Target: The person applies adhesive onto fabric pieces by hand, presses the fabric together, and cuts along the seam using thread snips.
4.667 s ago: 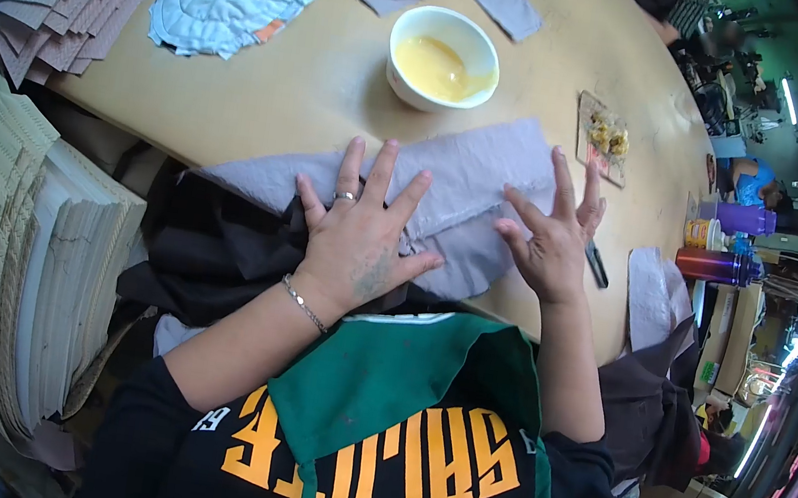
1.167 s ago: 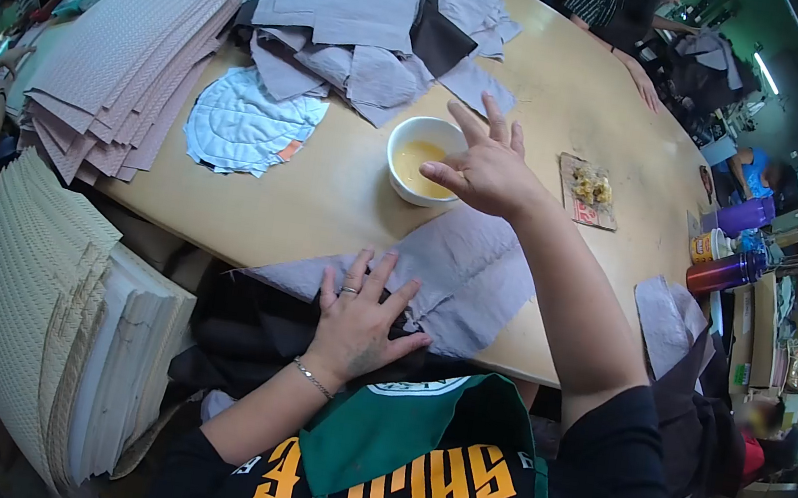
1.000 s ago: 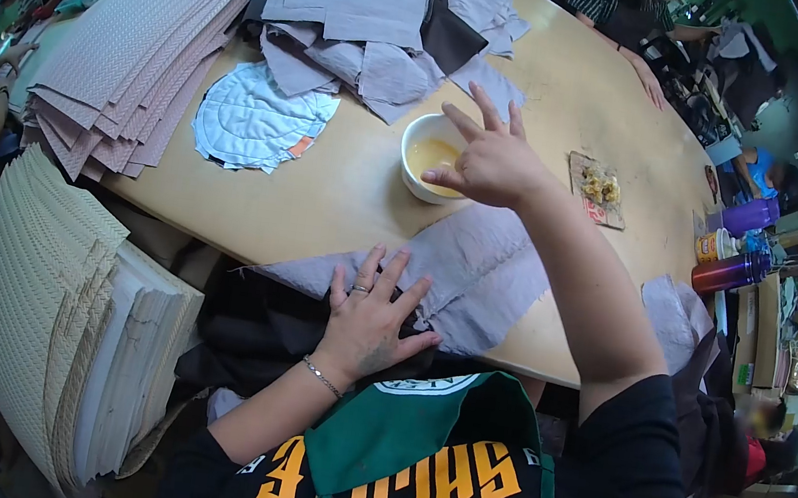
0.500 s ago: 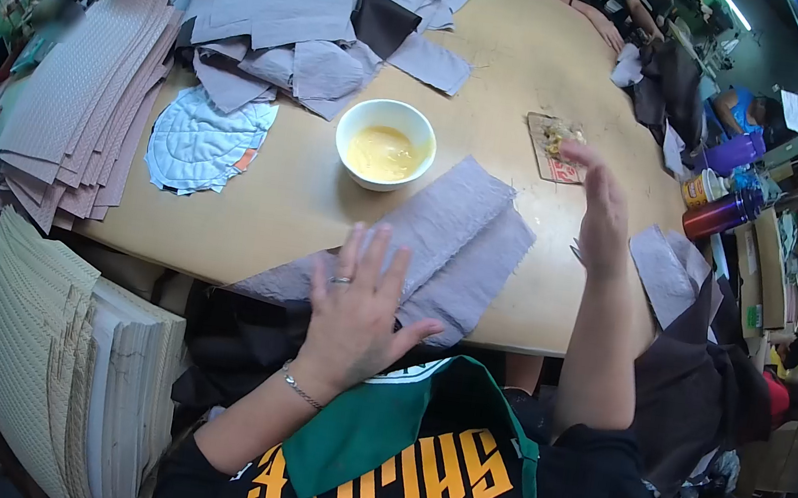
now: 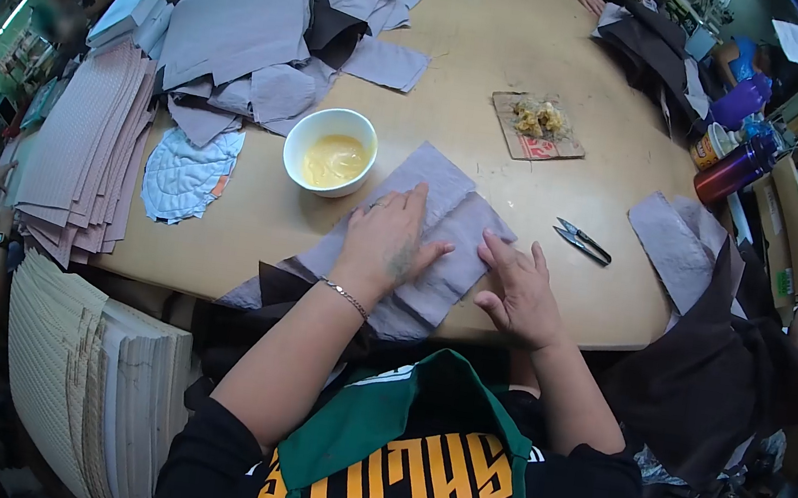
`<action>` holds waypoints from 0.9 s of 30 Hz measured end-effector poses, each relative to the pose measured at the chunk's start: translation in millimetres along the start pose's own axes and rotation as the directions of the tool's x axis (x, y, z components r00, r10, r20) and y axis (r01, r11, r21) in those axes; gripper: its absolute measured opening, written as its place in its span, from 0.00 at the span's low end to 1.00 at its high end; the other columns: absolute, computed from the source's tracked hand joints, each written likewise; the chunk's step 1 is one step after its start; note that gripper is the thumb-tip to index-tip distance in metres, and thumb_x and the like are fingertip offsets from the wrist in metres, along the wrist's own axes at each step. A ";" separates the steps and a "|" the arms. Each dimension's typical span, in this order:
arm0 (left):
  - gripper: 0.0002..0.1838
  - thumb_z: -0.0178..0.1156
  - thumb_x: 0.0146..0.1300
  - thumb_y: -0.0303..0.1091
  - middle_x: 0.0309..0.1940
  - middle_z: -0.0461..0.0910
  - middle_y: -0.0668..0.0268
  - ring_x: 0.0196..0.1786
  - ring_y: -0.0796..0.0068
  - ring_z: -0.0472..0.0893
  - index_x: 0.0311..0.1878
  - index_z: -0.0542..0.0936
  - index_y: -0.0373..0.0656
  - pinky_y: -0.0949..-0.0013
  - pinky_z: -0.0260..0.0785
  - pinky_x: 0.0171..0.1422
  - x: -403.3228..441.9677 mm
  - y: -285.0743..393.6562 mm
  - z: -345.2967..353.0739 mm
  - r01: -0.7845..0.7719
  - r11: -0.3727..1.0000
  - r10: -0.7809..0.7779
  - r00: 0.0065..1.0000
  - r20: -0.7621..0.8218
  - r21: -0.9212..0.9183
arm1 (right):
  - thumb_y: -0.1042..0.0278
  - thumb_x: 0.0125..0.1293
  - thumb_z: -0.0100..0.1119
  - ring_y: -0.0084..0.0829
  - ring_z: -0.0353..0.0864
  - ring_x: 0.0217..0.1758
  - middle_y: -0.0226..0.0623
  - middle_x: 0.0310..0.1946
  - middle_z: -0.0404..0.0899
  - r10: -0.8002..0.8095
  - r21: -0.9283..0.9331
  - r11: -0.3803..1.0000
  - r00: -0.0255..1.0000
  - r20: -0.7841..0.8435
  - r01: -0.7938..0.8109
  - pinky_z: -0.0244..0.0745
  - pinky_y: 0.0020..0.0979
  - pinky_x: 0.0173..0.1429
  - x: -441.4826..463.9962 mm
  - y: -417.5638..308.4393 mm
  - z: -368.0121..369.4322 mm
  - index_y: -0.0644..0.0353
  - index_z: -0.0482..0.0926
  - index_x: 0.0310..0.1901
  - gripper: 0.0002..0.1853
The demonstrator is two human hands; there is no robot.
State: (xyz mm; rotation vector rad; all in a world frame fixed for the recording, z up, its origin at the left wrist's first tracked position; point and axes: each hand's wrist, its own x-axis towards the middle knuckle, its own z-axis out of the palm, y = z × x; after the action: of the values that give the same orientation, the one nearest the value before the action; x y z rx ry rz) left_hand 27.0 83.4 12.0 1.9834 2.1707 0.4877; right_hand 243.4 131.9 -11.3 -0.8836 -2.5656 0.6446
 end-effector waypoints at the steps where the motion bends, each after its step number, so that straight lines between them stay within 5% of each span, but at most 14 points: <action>1: 0.41 0.61 0.55 0.58 0.49 0.76 0.52 0.55 0.55 0.75 0.63 0.65 0.38 0.55 0.69 0.56 1.4 1.6 0.5 0.010 1.000 -0.010 1.000 -0.002 0.002 | 0.30 0.60 0.45 0.39 0.70 0.62 0.38 0.57 0.72 -0.004 -0.004 1.000 1.000 0.002 0.004 0.44 0.60 0.70 -1.3 -1.3 -2.5 0.48 0.56 0.70 0.42; 6: 0.38 0.60 0.54 0.61 0.57 0.72 0.53 0.60 0.52 0.71 0.62 0.70 0.47 0.52 0.66 0.60 13.1 17.1 1.0 0.079 0.995 -0.084 0.993 0.083 0.067 | 0.33 0.63 0.45 0.39 0.68 0.64 0.39 0.60 0.70 0.124 0.197 0.969 0.983 0.138 -0.150 0.44 0.61 0.69 4.4 5.4 -13.7 0.46 0.57 0.70 0.38; 9: 0.37 0.61 0.52 0.62 0.63 0.66 0.53 0.63 0.49 0.67 0.62 0.71 0.52 0.53 0.65 0.62 13.4 16.4 9.1 0.061 0.982 -0.070 0.997 0.041 0.176 | 0.35 0.64 0.45 0.44 0.57 0.71 0.43 0.65 0.63 0.176 0.210 0.962 0.984 0.006 -0.174 0.41 0.64 0.69 21.9 13.9 -18.5 0.45 0.63 0.67 0.34; 13: 0.38 0.63 0.50 0.61 0.65 0.64 0.55 0.65 0.48 0.65 0.62 0.71 0.52 0.48 0.64 0.61 18.5 17.3 5.0 0.073 0.988 -0.089 0.990 0.112 0.139 | 0.31 0.62 0.43 0.53 0.30 0.77 0.46 0.73 0.42 0.172 -0.083 0.983 0.982 0.078 -0.166 0.33 0.70 0.68 44.0 15.4 -10.7 0.44 0.72 0.62 0.33; 15: 0.38 0.65 0.48 0.60 0.64 0.65 0.55 0.64 0.50 0.64 0.61 0.72 0.52 0.40 0.64 0.57 18.3 10.8 12.3 0.052 0.993 -0.060 0.996 0.067 0.102 | 0.29 0.62 0.42 0.52 0.27 0.77 0.45 0.74 0.40 0.165 -0.131 0.979 0.983 0.081 -0.153 0.32 0.70 0.68 50.3 9.7 -3.7 0.44 0.71 0.63 0.35; 27: 0.38 0.68 0.45 0.54 0.65 0.63 0.57 0.66 0.49 0.62 0.62 0.72 0.54 0.37 0.64 0.58 19.7 4.7 11.8 0.045 0.997 -0.053 0.992 0.114 0.067 | 0.25 0.59 0.40 0.50 0.24 0.77 0.43 0.75 0.37 0.159 -0.227 0.966 0.976 0.148 -0.123 0.30 0.71 0.67 64.0 3.9 6.6 0.44 0.71 0.63 0.39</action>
State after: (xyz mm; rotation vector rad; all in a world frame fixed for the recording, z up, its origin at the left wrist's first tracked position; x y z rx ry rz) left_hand 33.2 104.7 4.6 1.9335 2.1839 0.2907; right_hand 194.6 173.9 -7.6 -1.1376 -2.7803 0.5013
